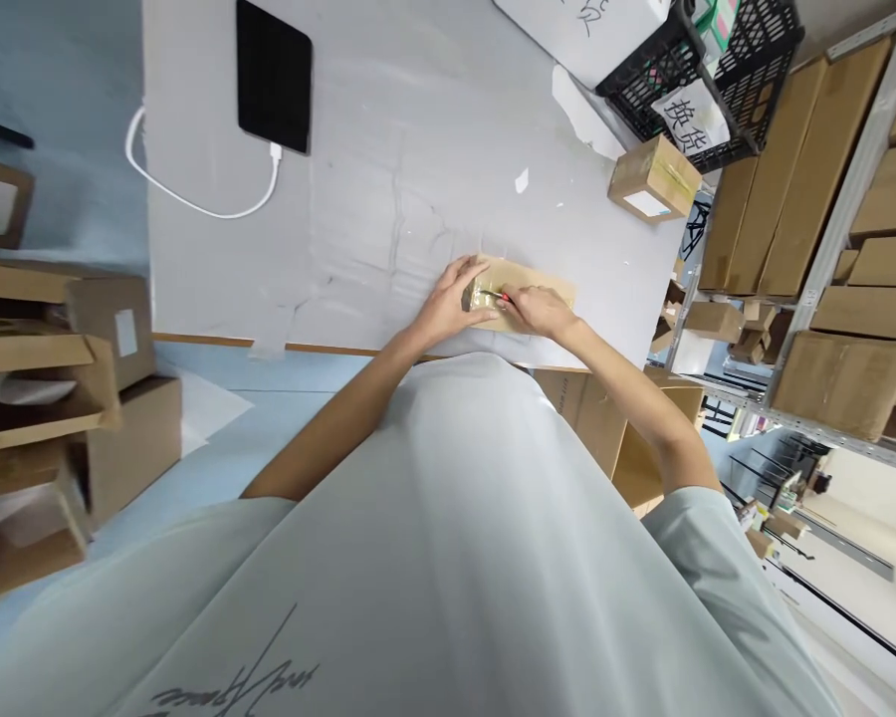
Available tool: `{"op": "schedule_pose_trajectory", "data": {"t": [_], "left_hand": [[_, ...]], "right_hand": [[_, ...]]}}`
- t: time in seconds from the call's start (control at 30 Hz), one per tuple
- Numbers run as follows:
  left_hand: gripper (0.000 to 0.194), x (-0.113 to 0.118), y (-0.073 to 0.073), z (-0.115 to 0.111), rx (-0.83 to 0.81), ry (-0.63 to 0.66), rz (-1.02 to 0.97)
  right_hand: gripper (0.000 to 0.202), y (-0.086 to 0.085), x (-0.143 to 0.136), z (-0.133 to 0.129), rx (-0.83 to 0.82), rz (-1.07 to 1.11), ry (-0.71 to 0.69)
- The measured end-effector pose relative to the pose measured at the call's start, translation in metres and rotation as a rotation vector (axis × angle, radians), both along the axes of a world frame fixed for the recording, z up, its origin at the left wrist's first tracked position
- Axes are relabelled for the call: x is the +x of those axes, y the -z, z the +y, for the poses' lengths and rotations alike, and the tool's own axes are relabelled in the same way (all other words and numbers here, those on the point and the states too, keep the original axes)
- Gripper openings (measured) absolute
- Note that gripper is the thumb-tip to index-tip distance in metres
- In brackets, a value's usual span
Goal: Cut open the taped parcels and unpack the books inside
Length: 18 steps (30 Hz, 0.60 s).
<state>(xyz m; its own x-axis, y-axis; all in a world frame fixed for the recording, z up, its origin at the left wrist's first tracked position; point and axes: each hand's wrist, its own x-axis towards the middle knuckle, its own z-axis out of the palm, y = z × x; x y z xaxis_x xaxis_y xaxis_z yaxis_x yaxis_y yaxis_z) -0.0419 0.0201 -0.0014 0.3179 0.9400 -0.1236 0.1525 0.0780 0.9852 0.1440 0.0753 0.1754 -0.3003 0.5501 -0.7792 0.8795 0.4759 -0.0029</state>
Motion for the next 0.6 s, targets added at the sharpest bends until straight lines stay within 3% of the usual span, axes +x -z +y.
{"op": "schedule_pose_trajectory", "data": {"t": [0.6], "left_hand": [[0.114,0.005,0.001,-0.001,0.003,-0.031,-0.065]], "right_hand": [[0.052,-0.007,-0.015,0.006,0.059,-0.116,-0.191]]}}
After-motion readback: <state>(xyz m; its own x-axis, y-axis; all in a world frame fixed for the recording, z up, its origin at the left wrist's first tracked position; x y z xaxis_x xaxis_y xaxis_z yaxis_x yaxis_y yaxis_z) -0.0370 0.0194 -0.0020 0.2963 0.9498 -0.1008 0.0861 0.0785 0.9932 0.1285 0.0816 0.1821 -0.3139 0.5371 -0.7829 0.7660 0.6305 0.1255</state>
